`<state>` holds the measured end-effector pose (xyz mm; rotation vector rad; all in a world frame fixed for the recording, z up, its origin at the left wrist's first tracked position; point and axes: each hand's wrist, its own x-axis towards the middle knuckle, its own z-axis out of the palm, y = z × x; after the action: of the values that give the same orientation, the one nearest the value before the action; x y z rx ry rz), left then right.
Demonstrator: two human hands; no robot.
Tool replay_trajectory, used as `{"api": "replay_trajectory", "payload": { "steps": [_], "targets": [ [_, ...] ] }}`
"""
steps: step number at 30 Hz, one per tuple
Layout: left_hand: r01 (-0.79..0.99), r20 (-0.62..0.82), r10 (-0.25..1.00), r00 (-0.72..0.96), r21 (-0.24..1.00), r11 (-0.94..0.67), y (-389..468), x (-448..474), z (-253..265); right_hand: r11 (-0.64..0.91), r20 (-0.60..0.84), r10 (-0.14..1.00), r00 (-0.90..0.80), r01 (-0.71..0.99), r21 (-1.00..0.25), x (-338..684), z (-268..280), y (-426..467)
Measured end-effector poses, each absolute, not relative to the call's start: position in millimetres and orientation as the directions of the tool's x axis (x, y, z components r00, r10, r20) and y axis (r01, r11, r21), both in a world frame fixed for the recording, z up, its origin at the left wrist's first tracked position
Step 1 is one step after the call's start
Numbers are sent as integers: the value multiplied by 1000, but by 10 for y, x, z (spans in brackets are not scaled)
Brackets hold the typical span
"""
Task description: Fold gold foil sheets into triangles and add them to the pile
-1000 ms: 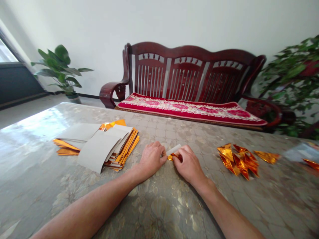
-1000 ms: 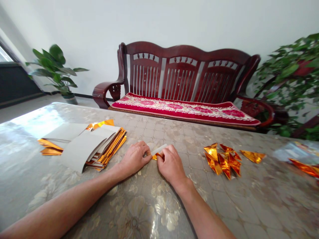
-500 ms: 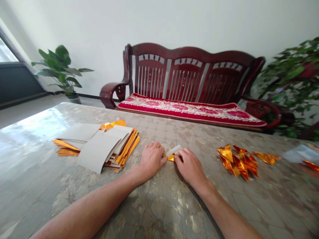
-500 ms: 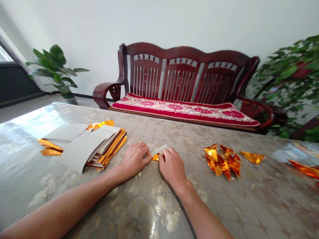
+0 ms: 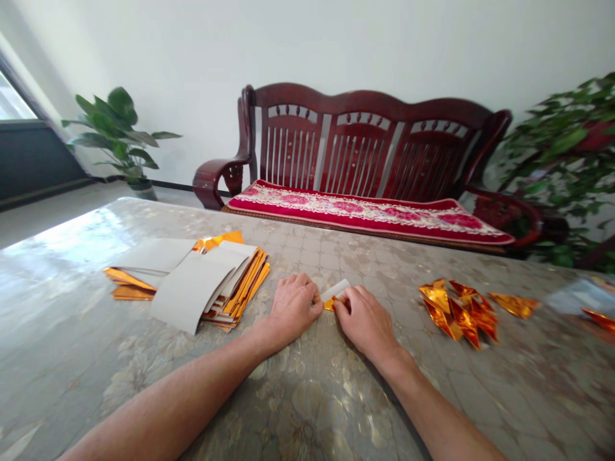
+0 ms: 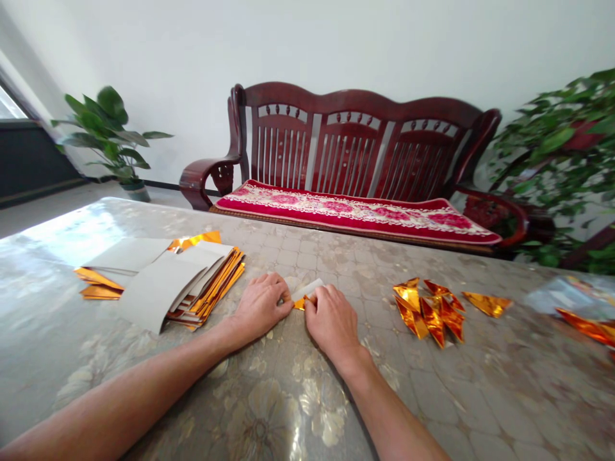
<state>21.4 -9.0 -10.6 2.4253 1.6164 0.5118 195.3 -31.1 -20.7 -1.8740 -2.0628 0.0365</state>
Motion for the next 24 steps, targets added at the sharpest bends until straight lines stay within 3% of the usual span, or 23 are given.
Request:
{"api": "replay_trajectory", "payload": {
  "steps": [10,24],
  "targets": [
    [797,229,880,417,373,-475,-137,198,-125,136,233,969,-80,963,-231,1990,-196,-320],
    [765,270,772,576,156,-625,-200,194,-166,129,201,975,-97,979,-155,2071,-182,-316]
  ]
}}
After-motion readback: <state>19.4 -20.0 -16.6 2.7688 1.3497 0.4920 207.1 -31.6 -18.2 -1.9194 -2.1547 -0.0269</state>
